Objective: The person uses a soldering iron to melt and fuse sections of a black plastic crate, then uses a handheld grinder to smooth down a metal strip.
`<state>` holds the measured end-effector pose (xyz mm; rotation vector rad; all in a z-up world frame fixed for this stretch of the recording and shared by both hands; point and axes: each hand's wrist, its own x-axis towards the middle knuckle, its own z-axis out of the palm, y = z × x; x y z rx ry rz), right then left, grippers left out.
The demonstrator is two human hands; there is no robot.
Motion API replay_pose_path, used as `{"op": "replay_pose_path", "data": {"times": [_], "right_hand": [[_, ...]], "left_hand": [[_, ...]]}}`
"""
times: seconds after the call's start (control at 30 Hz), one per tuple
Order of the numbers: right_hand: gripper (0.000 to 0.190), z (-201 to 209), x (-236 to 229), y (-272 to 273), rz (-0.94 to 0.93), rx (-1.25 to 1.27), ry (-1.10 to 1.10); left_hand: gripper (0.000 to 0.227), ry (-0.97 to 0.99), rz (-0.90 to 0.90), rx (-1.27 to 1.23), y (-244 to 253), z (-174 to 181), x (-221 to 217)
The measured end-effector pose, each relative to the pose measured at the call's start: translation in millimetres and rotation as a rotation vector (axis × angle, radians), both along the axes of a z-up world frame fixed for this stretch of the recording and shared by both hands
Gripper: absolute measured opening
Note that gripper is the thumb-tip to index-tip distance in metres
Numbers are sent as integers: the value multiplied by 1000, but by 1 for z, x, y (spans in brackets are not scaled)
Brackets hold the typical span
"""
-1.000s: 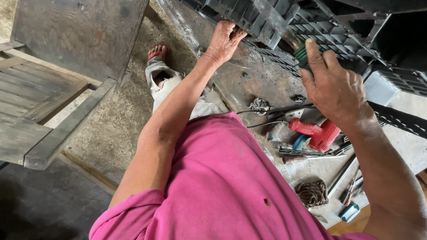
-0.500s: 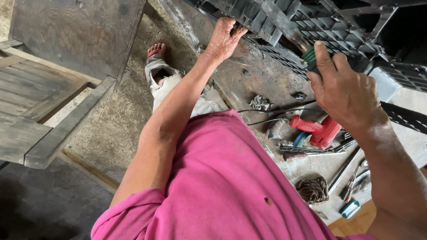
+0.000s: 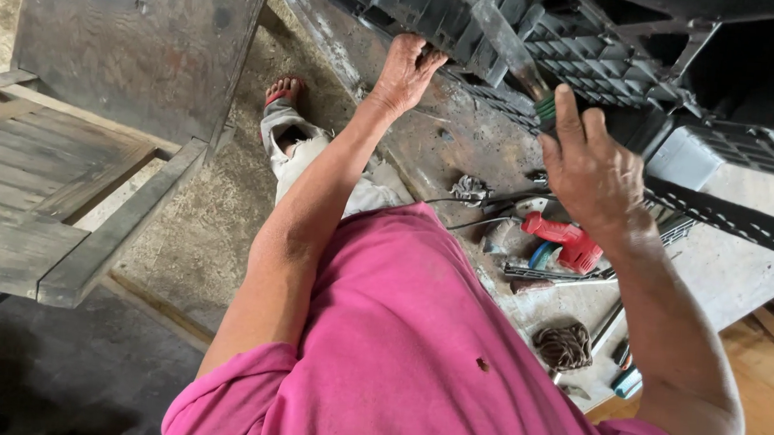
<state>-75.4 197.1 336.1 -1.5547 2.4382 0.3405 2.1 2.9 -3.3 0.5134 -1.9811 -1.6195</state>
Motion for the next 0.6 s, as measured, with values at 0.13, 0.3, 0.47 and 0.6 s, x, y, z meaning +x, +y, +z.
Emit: {"op": "replay_pose_path", "data": {"times": [0.13, 0.3, 0.47, 0.6], "right_hand": [[68, 33, 3, -18, -72, 106, -33], [63, 57, -4, -8, -61, 96, -67], [58, 57, -11, 6, -60, -31, -118], [59, 51, -11, 5, -11, -102, -80]], "left_hand": [[47, 18, -58, 241, 1, -10, -1], [48, -54, -64, 263, -2, 3, 2], [44, -13, -58, 358, 3, -21, -6], [42, 185, -118, 738, 3, -18, -1]]}}
